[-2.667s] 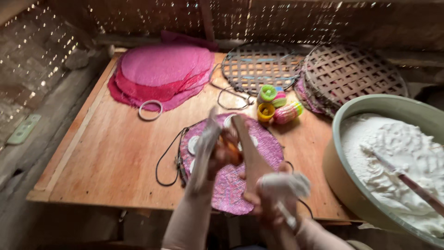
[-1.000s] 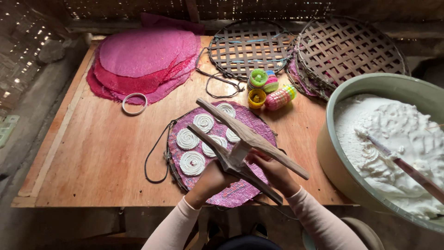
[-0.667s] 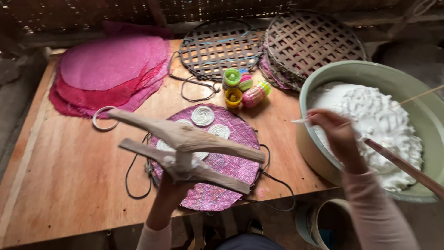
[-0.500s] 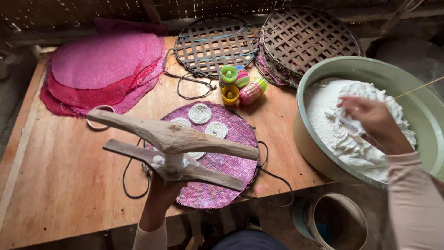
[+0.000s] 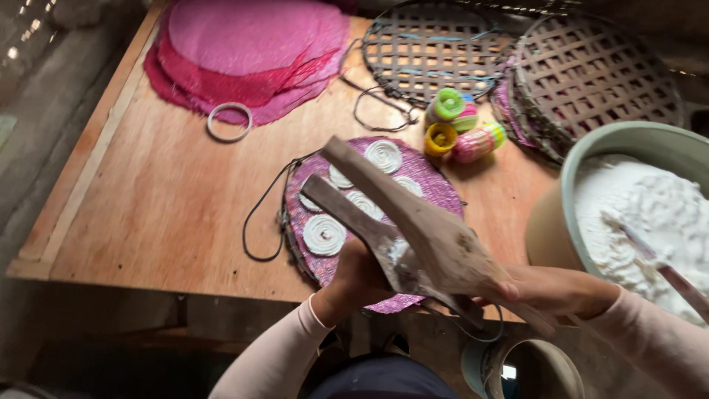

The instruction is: The person uses a wooden applicator to scoop white paste from a bowl and applies it in spiral patterns onto a pink circular mat. After completing several spirals, the person places small yellow and orange plastic cups on top of the paste designs.

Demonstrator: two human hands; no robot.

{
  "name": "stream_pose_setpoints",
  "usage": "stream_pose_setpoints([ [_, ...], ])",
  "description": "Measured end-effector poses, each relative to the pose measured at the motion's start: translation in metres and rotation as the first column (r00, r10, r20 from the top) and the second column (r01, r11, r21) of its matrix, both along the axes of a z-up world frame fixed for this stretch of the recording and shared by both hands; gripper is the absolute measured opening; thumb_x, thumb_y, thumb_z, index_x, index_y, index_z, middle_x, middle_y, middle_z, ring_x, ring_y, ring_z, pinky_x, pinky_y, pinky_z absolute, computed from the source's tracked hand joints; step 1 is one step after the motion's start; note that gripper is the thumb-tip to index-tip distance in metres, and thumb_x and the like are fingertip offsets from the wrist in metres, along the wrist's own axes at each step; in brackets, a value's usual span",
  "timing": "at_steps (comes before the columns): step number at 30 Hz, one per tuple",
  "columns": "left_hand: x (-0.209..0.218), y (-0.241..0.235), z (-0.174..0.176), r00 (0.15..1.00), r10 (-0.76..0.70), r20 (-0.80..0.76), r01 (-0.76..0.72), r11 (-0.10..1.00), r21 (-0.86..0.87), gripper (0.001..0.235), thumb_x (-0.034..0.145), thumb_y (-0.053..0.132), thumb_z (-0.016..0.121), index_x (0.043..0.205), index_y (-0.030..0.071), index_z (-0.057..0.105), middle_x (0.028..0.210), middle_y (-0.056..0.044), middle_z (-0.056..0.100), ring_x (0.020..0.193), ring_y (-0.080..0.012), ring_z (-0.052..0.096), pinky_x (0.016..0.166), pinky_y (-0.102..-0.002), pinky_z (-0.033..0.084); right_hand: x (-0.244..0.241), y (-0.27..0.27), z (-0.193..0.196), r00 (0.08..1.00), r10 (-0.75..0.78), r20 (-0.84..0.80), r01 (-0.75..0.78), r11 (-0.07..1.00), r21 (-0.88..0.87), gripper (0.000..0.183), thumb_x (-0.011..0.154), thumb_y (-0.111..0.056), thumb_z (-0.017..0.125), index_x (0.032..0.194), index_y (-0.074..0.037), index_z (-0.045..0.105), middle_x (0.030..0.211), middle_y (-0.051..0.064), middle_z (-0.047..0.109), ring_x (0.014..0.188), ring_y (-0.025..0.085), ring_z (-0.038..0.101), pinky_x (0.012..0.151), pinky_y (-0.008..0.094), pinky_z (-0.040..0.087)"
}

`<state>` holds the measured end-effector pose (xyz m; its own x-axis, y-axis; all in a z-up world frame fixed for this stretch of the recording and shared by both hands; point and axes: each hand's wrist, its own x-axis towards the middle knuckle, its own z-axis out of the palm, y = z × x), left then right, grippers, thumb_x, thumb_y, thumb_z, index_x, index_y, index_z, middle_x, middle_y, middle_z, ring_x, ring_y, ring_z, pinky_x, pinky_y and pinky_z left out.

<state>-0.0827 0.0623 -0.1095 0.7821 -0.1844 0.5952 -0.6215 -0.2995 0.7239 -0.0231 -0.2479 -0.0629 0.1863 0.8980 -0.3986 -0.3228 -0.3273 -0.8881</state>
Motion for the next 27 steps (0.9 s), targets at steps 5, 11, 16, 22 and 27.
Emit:
stream_pose_setpoints([
  [5, 0.015, 0.058, 0.040, 0.944, -0.309, -0.118, 0.268, 0.923, -0.276, 0.064, 0.084, 0.040, 0.080, 0.136, 0.010, 0.056, 0.126, -0.007, 0.064, 0.117, -0.0210, 0.059, 0.100, -0.037, 0.048, 0.002, 0.029, 0.036, 0.994, -0.077, -0.080, 0.074, 0.996, -0.044, 0.087, 0.094, -0.057, 0.066, 0.147, 0.009, 0.044, 0.146, 0.023, 0.058, 0.136, 0.030, 0.053, 0.115, 0.043, 0.040],
  [11, 0.060, 0.104, 0.050, 0.786, -0.543, 0.294, 0.448, 0.173, -0.877, 0.091, 0.103, 0.072, 0.047, 0.162, 0.006, 0.028, 0.162, -0.009, 0.037, 0.155, -0.0305, 0.032, 0.128, -0.044, 0.024, 0.008, 0.017, 0.049, 0.839, -0.434, -0.328, 0.272, 0.857, -0.437, 0.080, 0.091, -0.040, 0.070, 0.156, -0.007, 0.037, 0.153, 0.017, 0.047, 0.137, 0.033, 0.051, 0.109, 0.053, 0.037],
  [16, 0.084, 0.108, 0.015, 0.474, -0.667, 0.574, 0.725, -0.074, -0.685, 0.088, 0.101, 0.067, 0.049, 0.164, 0.008, 0.035, 0.163, -0.004, 0.047, 0.155, -0.0244, 0.039, 0.129, -0.043, 0.029, 0.076, -0.018, -0.035, 0.984, -0.083, -0.160, 0.026, 0.942, -0.335, 0.084, 0.090, -0.057, 0.057, 0.144, 0.007, 0.045, 0.148, 0.019, 0.059, 0.137, 0.026, 0.052, 0.115, 0.038, 0.034],
  [22, 0.086, 0.086, -0.057, 0.522, -0.660, 0.541, 0.493, -0.284, -0.822, 0.063, 0.104, 0.041, 0.065, 0.156, 0.009, 0.047, 0.128, -0.004, 0.062, 0.132, -0.0235, 0.051, 0.119, -0.037, 0.037, 0.087, -0.049, -0.068, 0.985, -0.091, -0.145, 0.017, 0.893, -0.450, 0.080, 0.094, -0.059, 0.051, 0.139, 0.007, 0.049, 0.139, 0.021, 0.064, 0.129, 0.027, 0.057, 0.111, 0.040, 0.039],
  [27, 0.082, 0.080, -0.112, 0.559, -0.642, 0.524, 0.334, -0.404, -0.851, 0.052, 0.104, 0.037, 0.068, 0.144, 0.008, 0.052, 0.110, -0.003, 0.068, 0.119, -0.0242, 0.056, 0.112, -0.037, 0.041, 0.072, -0.028, -0.091, 0.995, -0.062, -0.084, 0.014, 0.878, -0.478, 0.079, 0.096, -0.060, 0.049, 0.138, 0.007, 0.051, 0.135, 0.021, 0.066, 0.125, 0.027, 0.058, 0.108, 0.040, 0.042],
])
